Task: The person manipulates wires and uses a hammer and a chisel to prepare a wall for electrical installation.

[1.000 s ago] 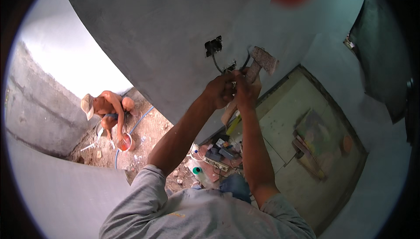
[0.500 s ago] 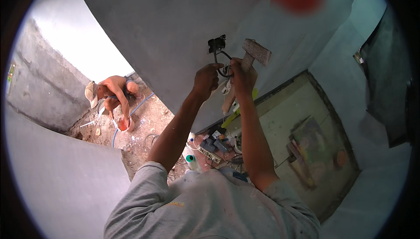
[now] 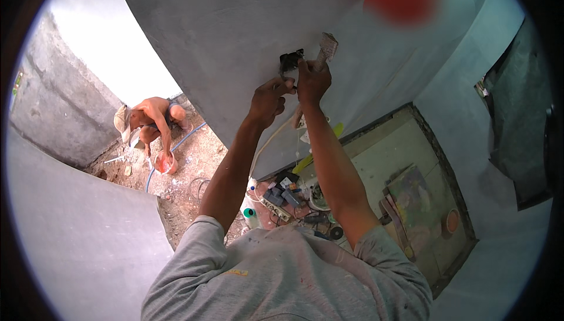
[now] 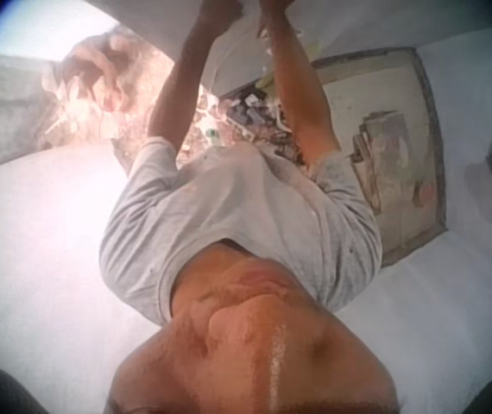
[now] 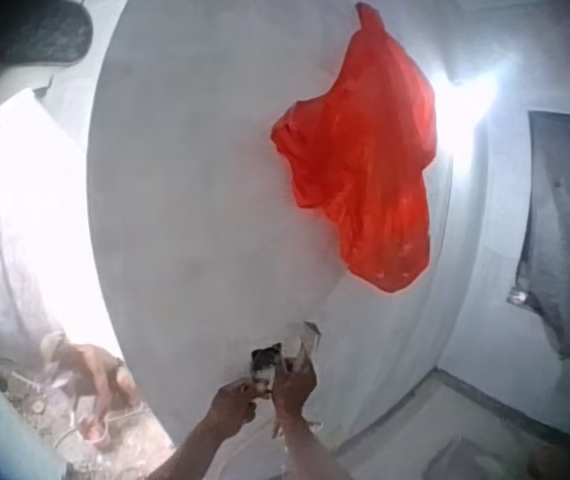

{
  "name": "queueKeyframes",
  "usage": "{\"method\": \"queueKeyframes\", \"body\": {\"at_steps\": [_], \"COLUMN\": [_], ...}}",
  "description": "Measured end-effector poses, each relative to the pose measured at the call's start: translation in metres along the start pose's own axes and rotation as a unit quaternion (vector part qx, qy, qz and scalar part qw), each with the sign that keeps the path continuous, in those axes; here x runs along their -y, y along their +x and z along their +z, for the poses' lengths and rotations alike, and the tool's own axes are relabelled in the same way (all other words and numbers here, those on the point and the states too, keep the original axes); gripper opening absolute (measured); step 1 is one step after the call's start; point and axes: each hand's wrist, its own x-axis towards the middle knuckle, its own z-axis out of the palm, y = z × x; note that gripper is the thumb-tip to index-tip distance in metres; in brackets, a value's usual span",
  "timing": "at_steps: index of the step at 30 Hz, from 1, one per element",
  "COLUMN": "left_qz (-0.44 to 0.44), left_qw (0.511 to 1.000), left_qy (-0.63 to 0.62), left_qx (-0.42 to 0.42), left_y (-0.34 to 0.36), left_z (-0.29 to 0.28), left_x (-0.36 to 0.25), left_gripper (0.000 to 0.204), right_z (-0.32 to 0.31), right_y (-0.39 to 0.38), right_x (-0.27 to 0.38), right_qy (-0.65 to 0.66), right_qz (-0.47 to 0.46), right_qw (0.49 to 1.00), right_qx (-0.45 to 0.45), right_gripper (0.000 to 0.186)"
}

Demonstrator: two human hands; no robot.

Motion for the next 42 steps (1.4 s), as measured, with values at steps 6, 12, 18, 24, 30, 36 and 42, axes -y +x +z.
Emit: {"method": "queueKeyframes", "body": {"at_steps": [6,12,18,24,30,36,42], "left_qz": [-0.025,-0.076,-0.137,-0.150,-0.042,0.169,0.200], "left_qw": [0.995,0.953,0.899,0.896,0.988,0.927,0.915], "left_qy": [-0.093,-0.291,-0.408,-0.408,-0.134,0.303,0.326], "left_qx": [-0.027,0.023,0.083,0.095,-0.070,-0.144,-0.126], "left_y": [0.014,0.040,0.055,0.068,0.049,0.053,0.050], "left_z": [0.002,0.000,0.016,0.011,0.018,0.017,0.007], "left_x": [0.025,0.040,0.039,0.042,0.028,0.027,0.021], "left_gripper": [0.018,0.014,0.021,0.018,0.018,0.023,0.026], "right_z": [-0.004,-0.016,-0.009,-0.025,-0.039,-0.025,0.002], "right_y": [0.010,0.022,0.011,0.018,0.027,0.022,0.020], "right_x": [0.007,0.027,0.013,-0.001,0.022,-0.011,-0.014], "right_qy": [0.025,-0.073,0.130,0.186,0.213,0.095,0.021], "right_qz": [0.019,-0.047,0.068,0.066,0.269,0.121,0.056], "right_qw": [0.997,0.989,0.988,0.975,0.918,0.970,0.989], "right_qx": [0.066,0.117,0.038,0.106,0.201,0.187,0.136], "right_gripper": [0.028,0.028,0.024,0.025,0.022,0.018,0.019]}}
